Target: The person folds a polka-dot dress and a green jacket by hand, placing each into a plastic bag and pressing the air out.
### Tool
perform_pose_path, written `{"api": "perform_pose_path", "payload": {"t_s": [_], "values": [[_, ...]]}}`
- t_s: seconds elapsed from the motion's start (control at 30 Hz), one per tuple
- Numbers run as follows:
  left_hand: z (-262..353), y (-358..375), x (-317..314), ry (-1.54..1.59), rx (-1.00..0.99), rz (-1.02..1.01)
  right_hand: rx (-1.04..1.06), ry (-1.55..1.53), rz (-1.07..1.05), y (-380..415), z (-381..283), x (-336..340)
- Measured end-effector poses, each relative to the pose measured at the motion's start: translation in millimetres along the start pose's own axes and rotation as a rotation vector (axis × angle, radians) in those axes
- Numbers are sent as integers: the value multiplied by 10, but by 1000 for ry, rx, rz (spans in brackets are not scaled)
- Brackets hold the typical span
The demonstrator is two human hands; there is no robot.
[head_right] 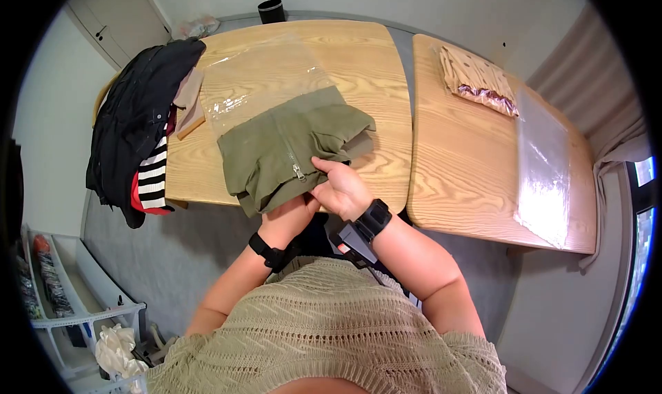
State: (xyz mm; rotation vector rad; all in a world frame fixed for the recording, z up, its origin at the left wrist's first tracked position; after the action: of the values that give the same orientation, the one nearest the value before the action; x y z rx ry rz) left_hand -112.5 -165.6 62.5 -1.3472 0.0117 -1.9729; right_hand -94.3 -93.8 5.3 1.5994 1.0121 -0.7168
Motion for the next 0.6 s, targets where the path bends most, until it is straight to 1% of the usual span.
{"api": "perform_pose_path", "payload": {"t_s": [0.03,0.17,0.23,0.27,0.33,0.37,0.4,0.47,0.5,0.53,0.6], "values": [[-19,-1,-27,33,10,6,-114,-61,-53,-127,57,97],[56,-7,99,-33,23,44,-86,34,-35,-247,13,11],[-13,-9,25,-11,89,-37,-119,56,65,-251,30,10],[-25,1,19,-13,88,-35,-118,57,62,-255,27,15],[32,15,80,-69,-2,56,-65,51,-13,-235,-6,37],[27,2,69,-20,14,7,3,58,-15,-215,-25,71],[9,34,54,-20,15,6,30,40,-24,-169,-33,111],[-14,158,-71,-20,-1,-77,179,44,-55,3,-61,135],[32,226,-20,-30,-26,-42,229,25,-17,67,-50,198],[37,252,-9,-31,-22,-47,250,96,-49,137,-19,172],[101,315,58,-23,-84,1,281,171,-67,177,6,171]]}}
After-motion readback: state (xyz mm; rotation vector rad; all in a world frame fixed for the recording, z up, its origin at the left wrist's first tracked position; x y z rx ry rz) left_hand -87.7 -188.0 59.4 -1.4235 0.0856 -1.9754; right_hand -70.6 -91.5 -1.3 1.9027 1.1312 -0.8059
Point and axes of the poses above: each hand's wrist, its own y-axis away from the middle knuckle, its own x-axis out of the back of the hand, z = x × y, the point moved 9 cm from there along -y, towards the middle knuckle, and after that the axes turned 4 degrees about -z, right-handed, at the moved point
